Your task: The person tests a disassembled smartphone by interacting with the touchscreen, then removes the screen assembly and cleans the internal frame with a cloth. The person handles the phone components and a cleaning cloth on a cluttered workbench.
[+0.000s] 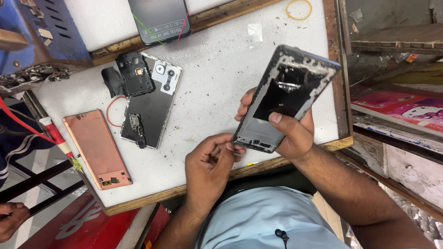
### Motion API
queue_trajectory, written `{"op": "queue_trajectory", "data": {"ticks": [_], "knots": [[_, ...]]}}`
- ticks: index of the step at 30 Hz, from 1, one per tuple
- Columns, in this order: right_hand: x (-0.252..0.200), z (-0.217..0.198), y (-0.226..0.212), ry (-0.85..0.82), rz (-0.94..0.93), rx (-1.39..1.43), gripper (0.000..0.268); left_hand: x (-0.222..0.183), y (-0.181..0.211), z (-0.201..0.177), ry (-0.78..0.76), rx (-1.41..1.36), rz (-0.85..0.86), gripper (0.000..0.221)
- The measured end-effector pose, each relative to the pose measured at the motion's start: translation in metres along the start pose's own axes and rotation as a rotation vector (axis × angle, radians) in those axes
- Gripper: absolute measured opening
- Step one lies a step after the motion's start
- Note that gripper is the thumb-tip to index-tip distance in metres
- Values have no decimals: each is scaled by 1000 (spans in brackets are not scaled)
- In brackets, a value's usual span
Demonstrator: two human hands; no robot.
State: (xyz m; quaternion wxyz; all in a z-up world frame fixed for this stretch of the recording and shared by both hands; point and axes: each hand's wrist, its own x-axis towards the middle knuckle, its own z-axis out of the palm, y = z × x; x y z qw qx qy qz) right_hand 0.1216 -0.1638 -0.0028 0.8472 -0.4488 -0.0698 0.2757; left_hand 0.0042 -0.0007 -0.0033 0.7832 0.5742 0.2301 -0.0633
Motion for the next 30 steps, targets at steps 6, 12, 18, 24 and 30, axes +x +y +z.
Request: {"op": "queue_trajectory", "data": {"ticks": [6,12,18,24,30], "knots": [[-6,5,3,-20,-59,-86,47,7,0,11,88,-24,74,18],[-7,3,6,-37,-109,-86,48,12,3,25,98,-80,128,25],[-7,1,16,-34,-224,-52,46,14,6,24,94,27,157,27],[-6,5,16,-32,-194,-29,50,10,13,12,108,21,169,23],[-10,15,5,170,81,90,61,2,24,1,39,-218,192,36]]}}
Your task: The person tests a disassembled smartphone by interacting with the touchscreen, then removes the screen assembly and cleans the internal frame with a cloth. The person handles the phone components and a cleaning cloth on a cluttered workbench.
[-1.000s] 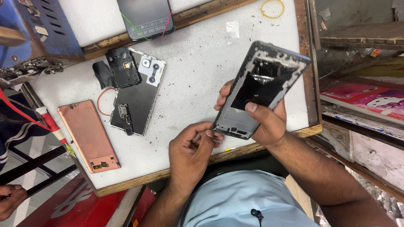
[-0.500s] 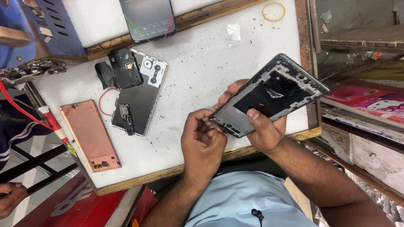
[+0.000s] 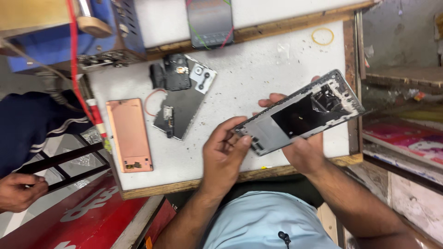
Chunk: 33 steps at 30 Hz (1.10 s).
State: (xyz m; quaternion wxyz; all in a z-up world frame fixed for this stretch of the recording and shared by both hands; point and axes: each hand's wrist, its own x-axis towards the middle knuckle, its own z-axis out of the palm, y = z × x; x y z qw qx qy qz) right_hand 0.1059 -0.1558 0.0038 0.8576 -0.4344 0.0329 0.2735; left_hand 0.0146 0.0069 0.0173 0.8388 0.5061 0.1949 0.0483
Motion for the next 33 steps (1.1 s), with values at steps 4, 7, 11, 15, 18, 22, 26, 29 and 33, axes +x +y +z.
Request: {"op": "queue_trajectory", "data": {"ticks": [4,7,11,15,18,22,26,29,33], "knots": [[-18,1,-31,-360,-186,58,73,-6,52,-32,-27,272,108,30],[-12,-6,-60,-386,-40,-152,68,-1,91,-41,-148,634,300,29],[7,-6,-66,-487,153,-833,68,18,109,-18,-262,968,533,30],[15,7,-33,-354,331,-727,39,36,103,-5,-150,1048,665,32],[24,9,-20,-228,242,-675,34,42,107,-34,300,1122,769,26],[35,2,-9,-103,236,-352,43,52,114,-93,769,1286,716,17],[34,-4,-2,-94,316,-412,49,64,102,-123,833,1418,647,25],[40,-6,-5,-127,349,-392,51,76,103,-125,784,1470,725,19],[42,-15,-2,-166,382,-333,51,58,107,-112,602,1551,719,11]]}}
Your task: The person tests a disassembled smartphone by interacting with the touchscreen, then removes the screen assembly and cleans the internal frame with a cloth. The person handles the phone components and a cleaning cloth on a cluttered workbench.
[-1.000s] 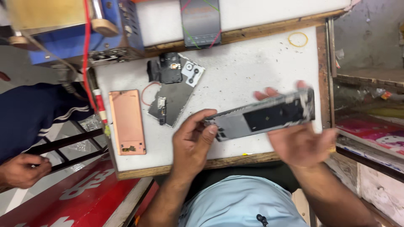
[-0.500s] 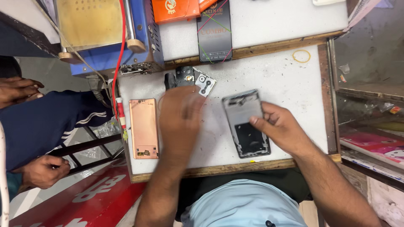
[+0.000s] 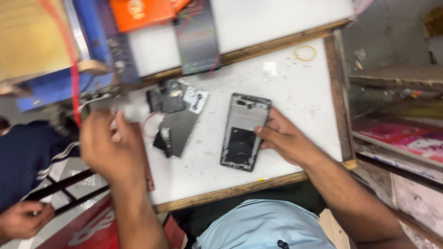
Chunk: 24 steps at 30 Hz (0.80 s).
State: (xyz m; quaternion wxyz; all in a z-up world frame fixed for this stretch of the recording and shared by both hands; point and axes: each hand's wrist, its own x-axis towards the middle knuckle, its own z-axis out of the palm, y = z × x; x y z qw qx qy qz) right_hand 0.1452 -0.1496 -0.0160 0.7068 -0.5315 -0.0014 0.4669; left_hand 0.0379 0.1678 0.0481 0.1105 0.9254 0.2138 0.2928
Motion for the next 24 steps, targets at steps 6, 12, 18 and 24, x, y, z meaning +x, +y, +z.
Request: {"op": "queue_trajectory", "data": {"ticks": [6,12,18,24], "knots": [[-1,-11,6,8,9,63,57,-39,75,-8,-389,-512,-295,26],[0,-12,8,-3,-35,139,53,-29,137,35,-494,-795,-301,9],[1,-13,8,-34,-8,121,57,-16,148,56,-437,-724,-343,16],[0,-11,6,-25,-17,132,60,-17,146,66,-419,-770,-369,17]]}}
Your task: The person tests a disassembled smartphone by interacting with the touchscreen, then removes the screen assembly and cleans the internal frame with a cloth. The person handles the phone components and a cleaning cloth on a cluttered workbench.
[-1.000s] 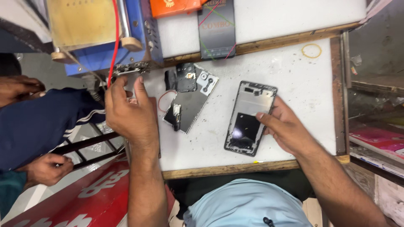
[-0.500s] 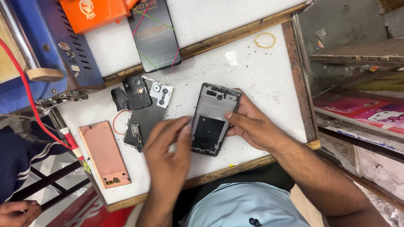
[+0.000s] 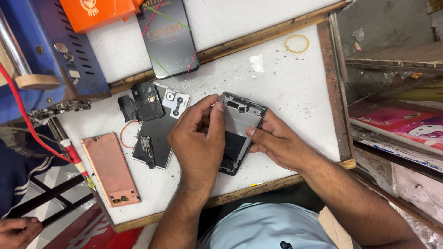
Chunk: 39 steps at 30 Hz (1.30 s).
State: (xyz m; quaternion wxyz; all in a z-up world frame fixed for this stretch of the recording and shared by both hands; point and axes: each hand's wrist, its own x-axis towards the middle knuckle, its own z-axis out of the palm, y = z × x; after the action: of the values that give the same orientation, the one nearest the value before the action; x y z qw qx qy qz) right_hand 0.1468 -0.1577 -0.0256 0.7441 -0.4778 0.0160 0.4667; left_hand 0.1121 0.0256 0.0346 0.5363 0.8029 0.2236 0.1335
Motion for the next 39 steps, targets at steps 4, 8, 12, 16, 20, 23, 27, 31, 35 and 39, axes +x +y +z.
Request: {"op": "queue_trajectory", "data": {"ticks": [4,8,12,16,20,23,27,31,35,39], "knots": [[0,-1,1,23,18,-28,58,-1,-2,0,-16,-12,-21,16],[0,-3,3,21,14,-37,57,-2,-3,0,-2,-25,-20,16],[0,-3,4,6,5,-25,57,-1,-5,3,-2,-33,-14,16],[1,-3,3,11,4,-61,58,-1,-8,3,-17,-72,-55,16],[1,-4,2,23,6,-100,59,0,-11,1,-47,-163,-88,16],[1,-6,2,31,9,-120,58,3,-15,1,-68,-180,-80,16],[1,-6,4,27,-17,-164,58,6,-18,0,-92,-198,-117,16],[1,-5,2,22,-13,-118,57,6,-18,0,-128,-262,-185,17],[1,-2,0,21,-17,-116,56,4,-18,0,-90,-262,-168,17],[0,1,-2,22,-14,-118,56,5,-17,3,-88,-259,-172,16]]}}
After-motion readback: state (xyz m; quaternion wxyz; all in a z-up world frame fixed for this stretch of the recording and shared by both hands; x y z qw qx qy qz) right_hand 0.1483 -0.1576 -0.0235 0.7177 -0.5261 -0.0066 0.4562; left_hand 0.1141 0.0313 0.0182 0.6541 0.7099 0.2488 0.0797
